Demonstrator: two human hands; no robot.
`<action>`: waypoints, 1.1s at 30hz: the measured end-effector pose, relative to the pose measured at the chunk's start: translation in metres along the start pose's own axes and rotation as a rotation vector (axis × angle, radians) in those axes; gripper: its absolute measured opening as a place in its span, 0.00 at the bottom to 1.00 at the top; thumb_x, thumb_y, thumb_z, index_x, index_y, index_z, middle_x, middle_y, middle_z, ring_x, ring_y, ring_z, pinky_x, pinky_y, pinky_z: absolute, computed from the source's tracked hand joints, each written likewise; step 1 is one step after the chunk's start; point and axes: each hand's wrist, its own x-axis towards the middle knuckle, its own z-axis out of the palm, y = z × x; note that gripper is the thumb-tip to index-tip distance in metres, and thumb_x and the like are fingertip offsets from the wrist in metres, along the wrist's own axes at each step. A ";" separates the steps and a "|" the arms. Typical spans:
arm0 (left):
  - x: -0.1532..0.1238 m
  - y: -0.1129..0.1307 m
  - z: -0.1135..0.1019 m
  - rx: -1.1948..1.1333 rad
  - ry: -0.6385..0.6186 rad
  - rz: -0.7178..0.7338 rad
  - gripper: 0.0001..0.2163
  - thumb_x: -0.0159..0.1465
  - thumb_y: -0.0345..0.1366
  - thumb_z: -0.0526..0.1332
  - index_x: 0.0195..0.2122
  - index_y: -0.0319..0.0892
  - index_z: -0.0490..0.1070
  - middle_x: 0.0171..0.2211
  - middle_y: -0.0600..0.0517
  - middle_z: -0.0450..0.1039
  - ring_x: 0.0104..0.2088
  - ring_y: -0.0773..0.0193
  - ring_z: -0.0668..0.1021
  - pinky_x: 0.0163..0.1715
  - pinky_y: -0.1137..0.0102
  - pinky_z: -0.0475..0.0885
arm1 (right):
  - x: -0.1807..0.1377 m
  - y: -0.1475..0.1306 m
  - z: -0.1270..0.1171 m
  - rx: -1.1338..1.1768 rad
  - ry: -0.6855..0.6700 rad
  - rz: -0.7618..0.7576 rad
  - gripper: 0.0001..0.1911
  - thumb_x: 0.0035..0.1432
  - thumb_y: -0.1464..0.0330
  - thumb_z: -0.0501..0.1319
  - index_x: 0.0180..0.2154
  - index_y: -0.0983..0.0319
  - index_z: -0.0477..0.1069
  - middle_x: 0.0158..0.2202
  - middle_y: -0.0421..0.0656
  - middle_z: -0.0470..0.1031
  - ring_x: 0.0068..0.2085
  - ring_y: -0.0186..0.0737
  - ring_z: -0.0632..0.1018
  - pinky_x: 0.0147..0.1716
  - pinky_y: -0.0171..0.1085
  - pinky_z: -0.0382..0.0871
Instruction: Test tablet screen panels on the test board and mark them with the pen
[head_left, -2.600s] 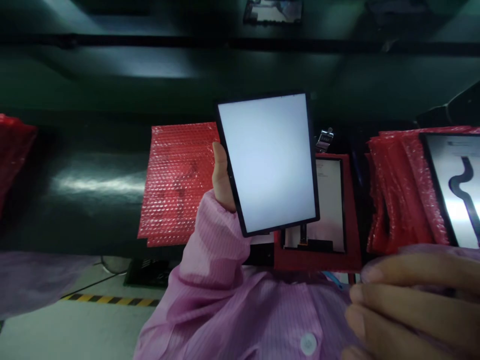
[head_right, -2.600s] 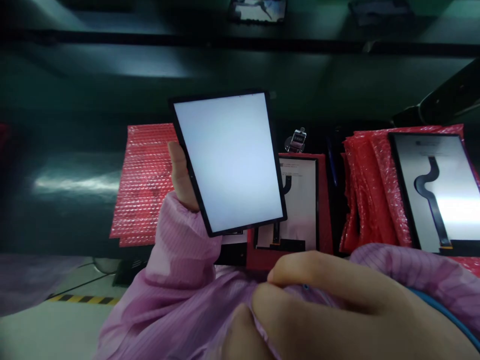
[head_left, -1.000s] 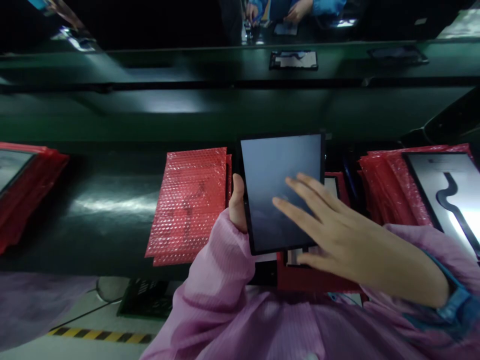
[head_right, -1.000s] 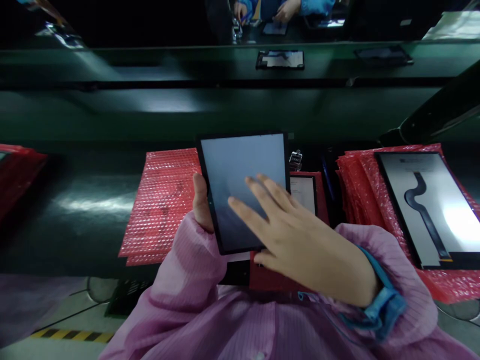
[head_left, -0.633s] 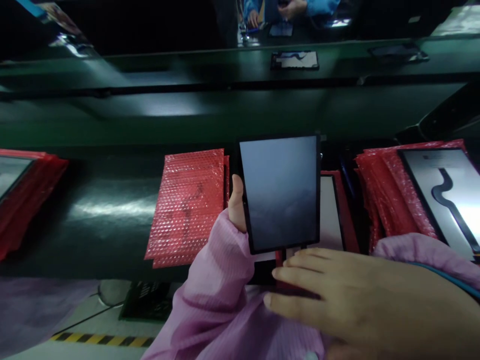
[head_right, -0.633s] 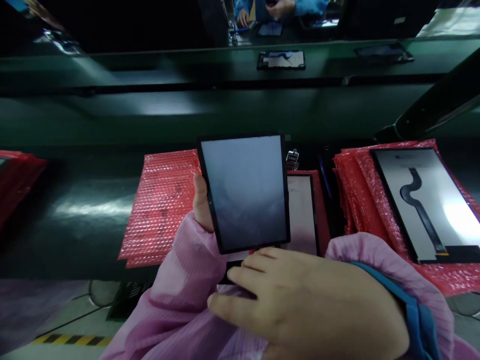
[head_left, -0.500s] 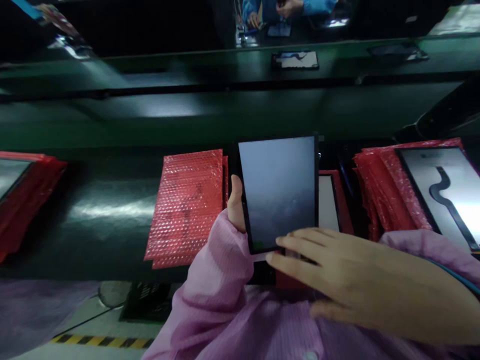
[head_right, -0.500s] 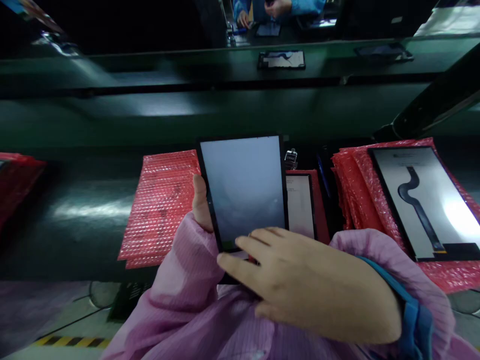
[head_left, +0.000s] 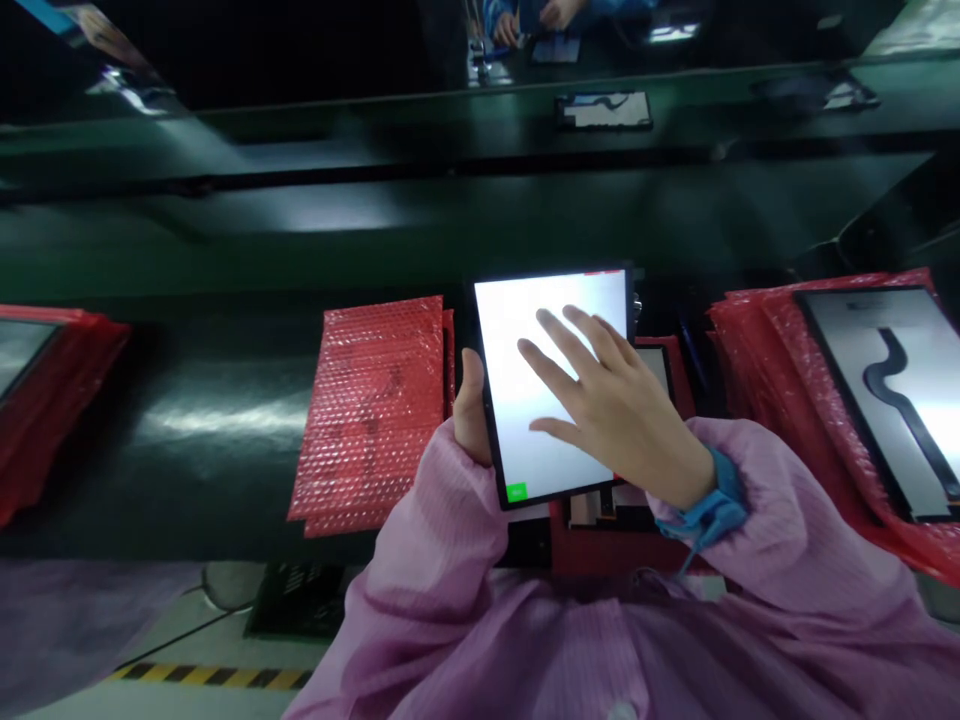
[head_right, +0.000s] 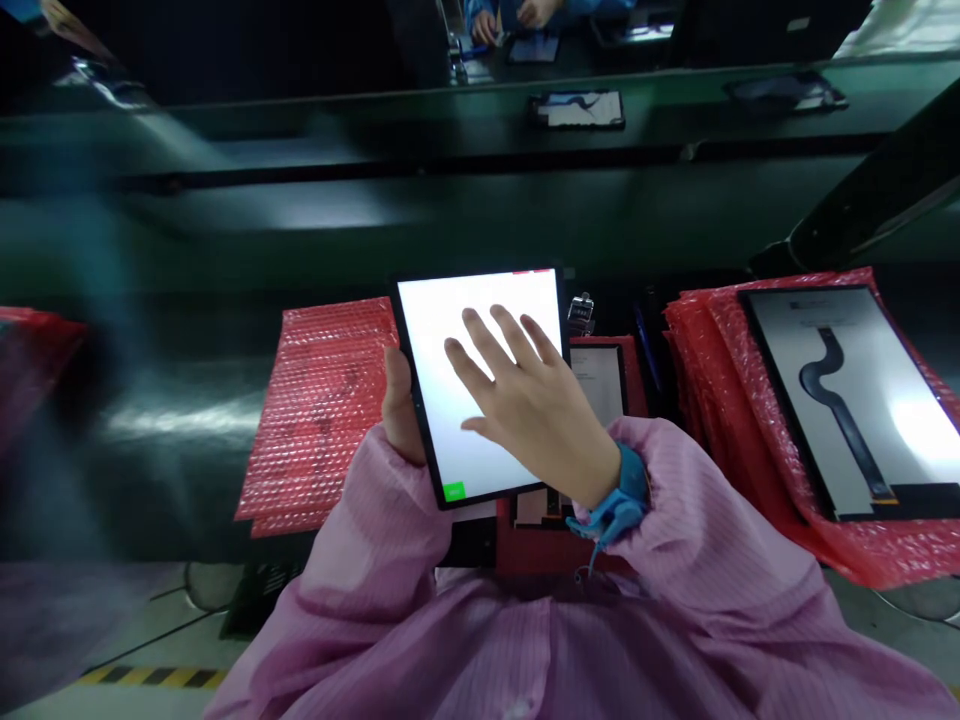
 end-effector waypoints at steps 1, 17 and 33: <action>0.002 0.001 -0.001 -0.001 0.007 0.032 0.33 0.70 0.60 0.44 0.63 0.42 0.67 0.58 0.43 0.74 0.67 0.45 0.67 0.61 0.52 0.69 | 0.001 -0.001 0.002 -0.030 0.022 -0.023 0.27 0.62 0.65 0.67 0.59 0.68 0.69 0.64 0.55 0.67 0.64 0.58 0.68 0.61 0.53 0.68; 0.001 0.012 -0.009 0.021 -0.162 -0.015 0.39 0.65 0.67 0.45 0.65 0.42 0.66 0.60 0.43 0.73 0.67 0.42 0.66 0.63 0.49 0.67 | -0.018 0.005 -0.063 0.139 -0.056 -0.117 0.16 0.69 0.67 0.58 0.52 0.69 0.74 0.50 0.51 0.78 0.44 0.47 0.75 0.44 0.46 0.74; 0.002 0.002 -0.013 -0.005 -0.133 -0.146 0.38 0.65 0.67 0.48 0.63 0.43 0.67 0.60 0.43 0.73 0.66 0.40 0.68 0.62 0.46 0.67 | -0.001 0.053 -0.041 0.070 0.209 0.368 0.13 0.70 0.68 0.52 0.37 0.61 0.73 0.40 0.49 0.74 0.45 0.49 0.75 0.41 0.47 0.74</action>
